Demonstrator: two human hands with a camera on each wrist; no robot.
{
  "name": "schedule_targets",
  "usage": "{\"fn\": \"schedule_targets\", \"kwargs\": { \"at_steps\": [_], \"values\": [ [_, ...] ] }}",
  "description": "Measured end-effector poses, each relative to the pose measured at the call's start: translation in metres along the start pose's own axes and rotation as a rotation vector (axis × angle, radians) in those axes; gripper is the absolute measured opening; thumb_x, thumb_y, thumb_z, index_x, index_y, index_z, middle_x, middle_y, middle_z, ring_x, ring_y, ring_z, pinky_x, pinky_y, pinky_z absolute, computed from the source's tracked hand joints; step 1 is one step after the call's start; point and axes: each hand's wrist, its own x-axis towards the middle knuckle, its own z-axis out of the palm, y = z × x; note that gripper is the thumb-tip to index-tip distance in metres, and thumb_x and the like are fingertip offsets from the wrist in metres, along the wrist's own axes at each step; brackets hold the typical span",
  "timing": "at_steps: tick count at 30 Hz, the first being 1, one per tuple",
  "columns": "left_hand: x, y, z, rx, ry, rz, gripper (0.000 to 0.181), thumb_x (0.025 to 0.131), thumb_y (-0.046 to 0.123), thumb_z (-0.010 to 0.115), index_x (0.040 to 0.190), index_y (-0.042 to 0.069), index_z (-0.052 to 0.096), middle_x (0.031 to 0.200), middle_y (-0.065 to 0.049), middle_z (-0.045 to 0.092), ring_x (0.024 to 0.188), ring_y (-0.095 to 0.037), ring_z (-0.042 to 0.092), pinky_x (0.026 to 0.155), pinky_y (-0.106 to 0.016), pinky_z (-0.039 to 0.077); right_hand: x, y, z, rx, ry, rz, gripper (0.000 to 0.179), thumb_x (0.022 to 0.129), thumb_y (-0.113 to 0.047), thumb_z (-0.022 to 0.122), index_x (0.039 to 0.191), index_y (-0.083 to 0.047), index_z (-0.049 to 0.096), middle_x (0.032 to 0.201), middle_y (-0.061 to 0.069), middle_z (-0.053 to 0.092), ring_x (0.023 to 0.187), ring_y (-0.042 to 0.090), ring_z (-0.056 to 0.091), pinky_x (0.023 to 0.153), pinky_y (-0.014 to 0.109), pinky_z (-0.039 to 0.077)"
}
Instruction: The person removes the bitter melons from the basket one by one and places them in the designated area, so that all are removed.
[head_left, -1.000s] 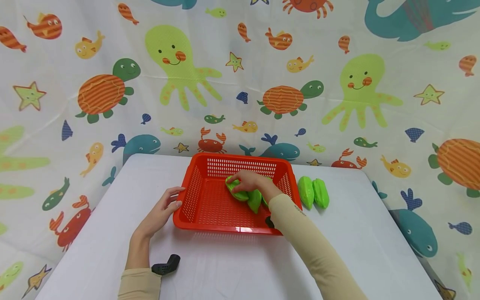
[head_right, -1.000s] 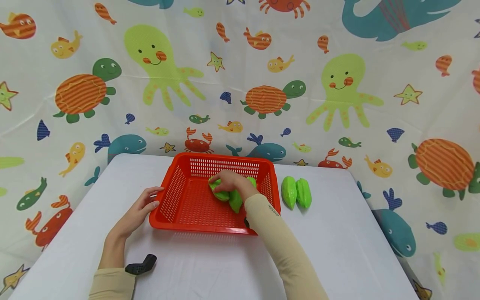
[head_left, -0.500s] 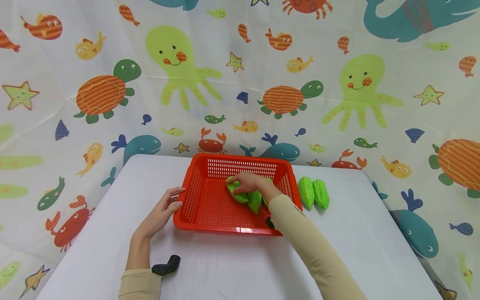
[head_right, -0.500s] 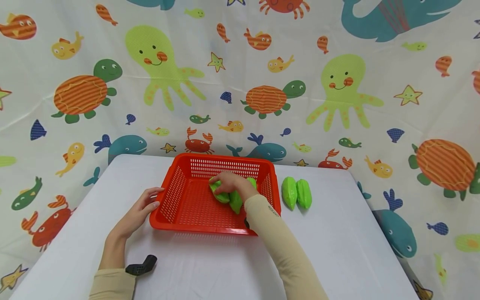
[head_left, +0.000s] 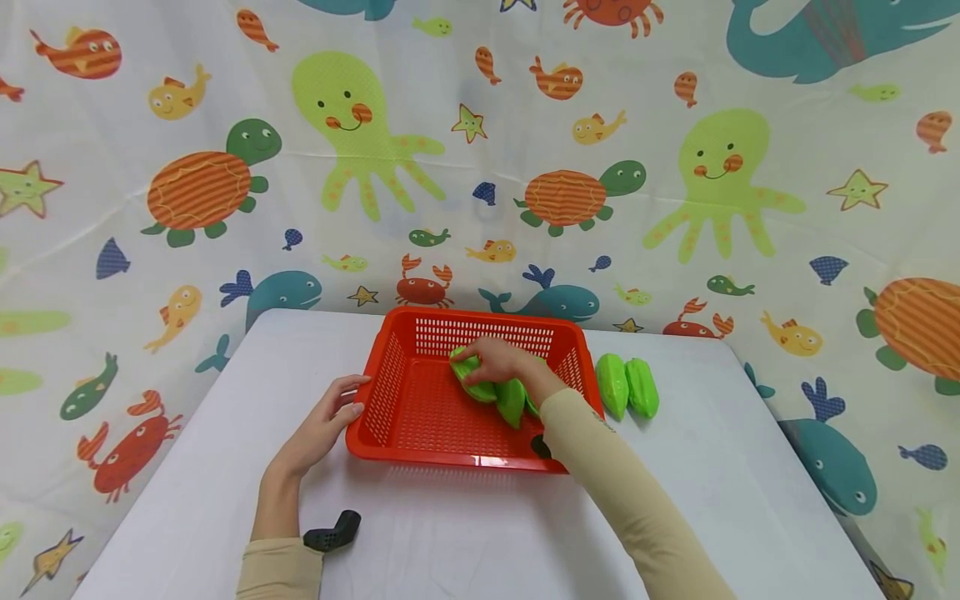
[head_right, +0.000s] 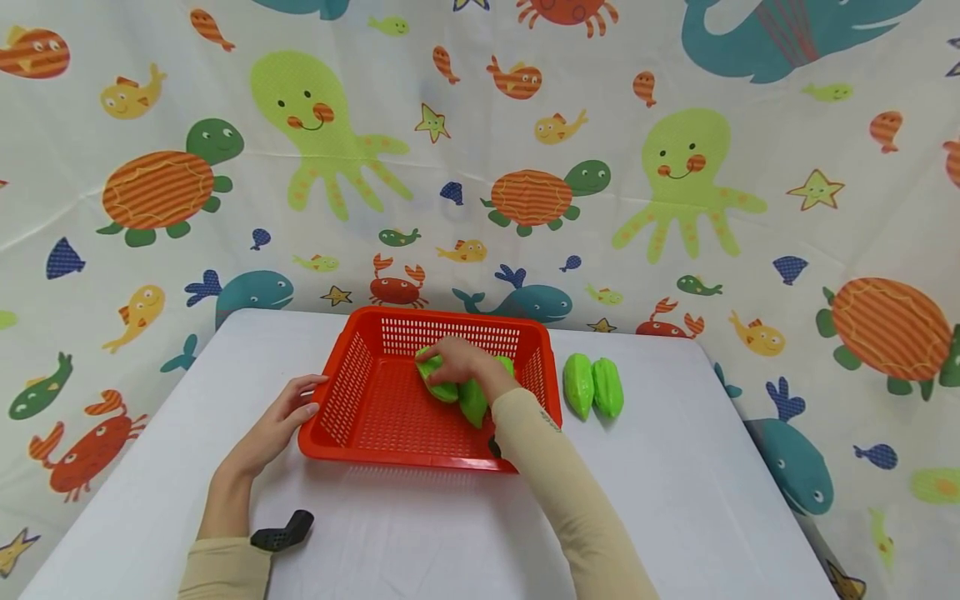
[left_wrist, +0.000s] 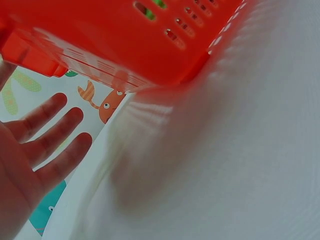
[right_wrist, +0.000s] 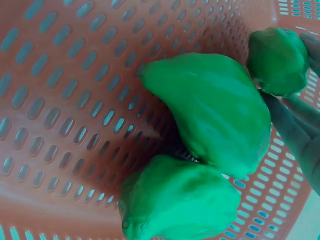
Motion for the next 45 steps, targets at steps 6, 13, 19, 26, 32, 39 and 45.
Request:
{"fn": "schedule_targets", "kwargs": {
  "at_steps": [6, 13, 19, 26, 32, 39, 45],
  "values": [
    [-0.001, 0.000, -0.001, -0.002, -0.003, 0.000, 0.052, 0.099, 0.033, 0.054, 0.145, 0.018, 0.035, 0.149, -0.016, 0.036, 0.135, -0.040, 0.033, 0.099, -0.061, 0.043, -0.005, -0.002, -0.010, 0.077, 0.054, -0.007, 0.044, 0.092, -0.021, 0.069, 0.135, -0.015, 0.061, 0.137, 0.006, 0.056, 0.120, 0.020, 0.050, 0.106, 0.039, 0.041],
    [-0.001, 0.002, -0.001, -0.001, -0.002, 0.008, 0.053, 0.099, 0.033, 0.055, 0.145, 0.018, 0.036, 0.149, -0.015, 0.036, 0.136, -0.039, 0.033, 0.098, -0.060, 0.043, -0.013, -0.002, -0.024, 0.167, 0.136, 0.001, 0.047, 0.091, -0.028, 0.070, 0.136, -0.019, 0.060, 0.138, 0.003, 0.056, 0.117, 0.020, 0.052, 0.092, 0.035, 0.049],
    [-0.001, 0.001, -0.001, -0.003, -0.004, 0.015, 0.052, 0.098, 0.032, 0.056, 0.144, 0.018, 0.036, 0.149, -0.013, 0.035, 0.136, -0.038, 0.032, 0.099, -0.060, 0.043, -0.028, -0.009, -0.039, 0.261, 0.233, 0.058, 0.049, 0.090, -0.032, 0.071, 0.136, -0.021, 0.059, 0.137, 0.003, 0.056, 0.120, 0.023, 0.050, 0.093, 0.041, 0.048],
    [-0.001, 0.001, -0.002, 0.015, 0.002, 0.011, 0.053, 0.098, 0.033, 0.056, 0.144, 0.018, 0.036, 0.149, -0.011, 0.035, 0.136, -0.038, 0.032, 0.099, -0.059, 0.043, -0.048, -0.010, -0.050, 0.326, 0.369, 0.081, 0.048, 0.089, -0.033, 0.072, 0.134, -0.020, 0.061, 0.142, 0.006, 0.052, 0.122, 0.026, 0.050, 0.096, 0.046, 0.046],
    [-0.002, 0.001, -0.002, 0.008, -0.002, 0.009, 0.052, 0.098, 0.033, 0.056, 0.144, 0.018, 0.036, 0.149, -0.011, 0.035, 0.136, -0.038, 0.032, 0.099, -0.059, 0.043, -0.067, -0.006, -0.054, 0.395, 0.451, 0.098, 0.045, 0.089, -0.033, 0.073, 0.132, -0.025, 0.063, 0.139, 0.001, 0.052, 0.113, 0.024, 0.057, 0.088, 0.040, 0.052],
    [-0.002, 0.001, -0.002, 0.001, -0.005, 0.012, 0.052, 0.099, 0.031, 0.056, 0.145, 0.017, 0.035, 0.149, -0.013, 0.035, 0.136, -0.038, 0.032, 0.099, -0.060, 0.043, -0.092, 0.001, -0.062, 0.481, 0.512, 0.104, 0.045, 0.090, -0.034, 0.071, 0.133, -0.024, 0.061, 0.143, 0.003, 0.048, 0.111, 0.032, 0.063, 0.091, 0.046, 0.053],
    [-0.001, 0.001, -0.001, 0.004, -0.005, 0.010, 0.053, 0.099, 0.032, 0.056, 0.145, 0.017, 0.035, 0.149, -0.013, 0.035, 0.136, -0.038, 0.032, 0.099, -0.060, 0.043, -0.113, 0.012, -0.064, 0.503, 0.588, 0.118, 0.049, 0.091, -0.038, 0.069, 0.136, -0.023, 0.058, 0.147, 0.006, 0.041, 0.122, 0.034, 0.054, 0.100, 0.050, 0.046]
  ]
}}
